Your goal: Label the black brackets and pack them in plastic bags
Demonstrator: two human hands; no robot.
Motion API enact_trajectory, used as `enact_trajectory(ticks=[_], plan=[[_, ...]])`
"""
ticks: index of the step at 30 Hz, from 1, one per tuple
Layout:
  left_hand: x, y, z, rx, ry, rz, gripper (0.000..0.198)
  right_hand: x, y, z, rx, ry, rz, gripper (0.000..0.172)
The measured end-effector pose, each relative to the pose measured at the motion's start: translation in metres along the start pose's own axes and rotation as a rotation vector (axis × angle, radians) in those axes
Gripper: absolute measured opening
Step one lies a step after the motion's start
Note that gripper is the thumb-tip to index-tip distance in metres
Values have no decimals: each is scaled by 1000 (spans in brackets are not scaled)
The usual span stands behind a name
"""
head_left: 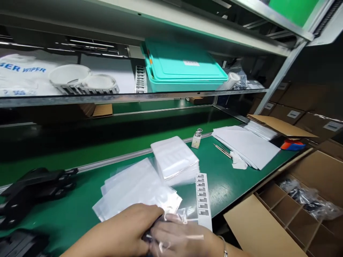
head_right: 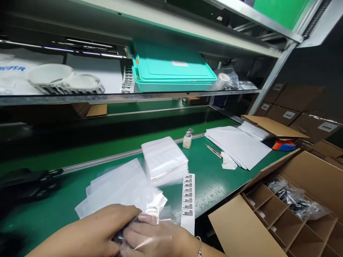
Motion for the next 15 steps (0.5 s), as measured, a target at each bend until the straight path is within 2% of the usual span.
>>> enact_trajectory(ticks=[1,3,4,5,6,7,8,9,10,12,14,15], plan=[[2,1,3,-19,48,-90,31,-9,-5,-1,24,-54,11,26],[8,5,10,-47,11,-301,43,-30,-24,-11,246,-229,67,39],[12,8,14,-65,-53,-405,50,-41,-36,-21,455,-348,111,44],[15,12,18,-93,-132,-492,55,-50,-47,-33,702,-456,165,42],[18,15,22,-132,-213,-558,59,-59,-54,-46,894,-622,194,38],[22,17,27,-177,-281,-601,63,-68,-56,-56,1004,-777,190,36],[26,17,32,-219,-323,-625,67,-74,-54,-62,1017,-804,186,33],[30,15,37,-245,-329,-629,74,-79,-49,-61,939,-746,177,33],[35,10,42,-258,-310,-614,83,-82,-41,-56,816,-626,158,34],[46,-6,50,-239,-228,-529,103,-81,-27,-42,620,-314,106,47],[57,-22,53,-165,-180,-398,113,-76,-23,-32,614,-78,105,53],[63,-28,52,-109,-194,-330,114,-74,-24,-31,621,4,159,50]])
Point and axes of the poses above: each hand's wrist, its own z-axis towards the middle knuckle, its own x-axis out of the palm, y = z × x, the point moved 2 cm from there along z, towards the middle knuckle
